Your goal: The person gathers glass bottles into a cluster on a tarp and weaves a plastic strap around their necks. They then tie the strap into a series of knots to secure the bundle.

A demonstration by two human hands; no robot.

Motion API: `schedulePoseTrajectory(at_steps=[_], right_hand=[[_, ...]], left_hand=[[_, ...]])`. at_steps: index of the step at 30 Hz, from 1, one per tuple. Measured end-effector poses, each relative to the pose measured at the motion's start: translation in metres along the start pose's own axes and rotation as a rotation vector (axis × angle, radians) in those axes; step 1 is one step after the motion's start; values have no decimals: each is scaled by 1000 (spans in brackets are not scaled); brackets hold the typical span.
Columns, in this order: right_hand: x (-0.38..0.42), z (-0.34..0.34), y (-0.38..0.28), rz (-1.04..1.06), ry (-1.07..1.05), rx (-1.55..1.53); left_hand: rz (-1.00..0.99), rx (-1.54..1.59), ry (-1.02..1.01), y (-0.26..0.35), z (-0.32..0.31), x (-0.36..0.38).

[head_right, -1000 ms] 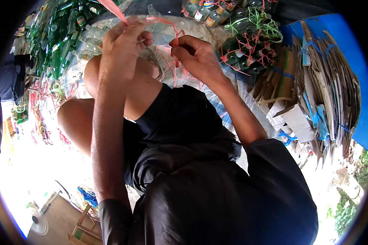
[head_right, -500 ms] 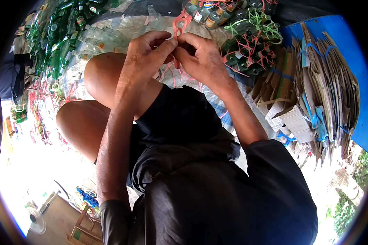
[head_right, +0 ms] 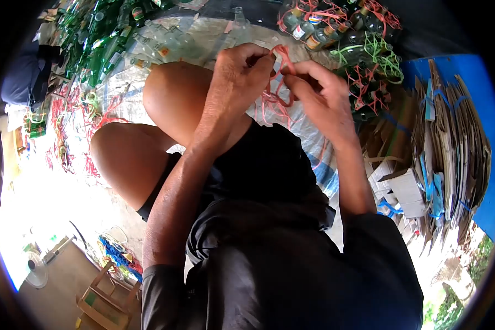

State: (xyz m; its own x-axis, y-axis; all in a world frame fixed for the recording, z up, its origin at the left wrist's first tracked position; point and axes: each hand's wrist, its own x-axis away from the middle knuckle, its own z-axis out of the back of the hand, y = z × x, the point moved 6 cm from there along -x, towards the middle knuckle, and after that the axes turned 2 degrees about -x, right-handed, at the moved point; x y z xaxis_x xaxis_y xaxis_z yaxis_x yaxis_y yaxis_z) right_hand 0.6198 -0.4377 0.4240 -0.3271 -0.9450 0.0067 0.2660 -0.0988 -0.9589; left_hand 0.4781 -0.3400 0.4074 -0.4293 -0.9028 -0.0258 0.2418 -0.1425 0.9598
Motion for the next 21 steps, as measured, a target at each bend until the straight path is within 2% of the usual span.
schedulePoseTrajectory(at_steps=[4, 5, 8, 11, 14, 21], right_hand=[[5, 13, 14, 99, -59, -530], [6, 16, 8, 180, -116, -660], [11, 26, -10, 224, -110, -823], [14, 40, -30, 302, -184, -848], [21, 53, -49, 243, -185, -922], [38, 83, -93, 490, -354, -807]], left_hand=[[18, 41, 75, -12, -3, -8], [21, 67, 100, -17, -4, -10], [13, 107, 72, -17, -5, -9], [139, 198, 18, -7, -2, -5], [115, 196, -3, -9, -3, -7], [132, 55, 20, -15, -4, -10]])
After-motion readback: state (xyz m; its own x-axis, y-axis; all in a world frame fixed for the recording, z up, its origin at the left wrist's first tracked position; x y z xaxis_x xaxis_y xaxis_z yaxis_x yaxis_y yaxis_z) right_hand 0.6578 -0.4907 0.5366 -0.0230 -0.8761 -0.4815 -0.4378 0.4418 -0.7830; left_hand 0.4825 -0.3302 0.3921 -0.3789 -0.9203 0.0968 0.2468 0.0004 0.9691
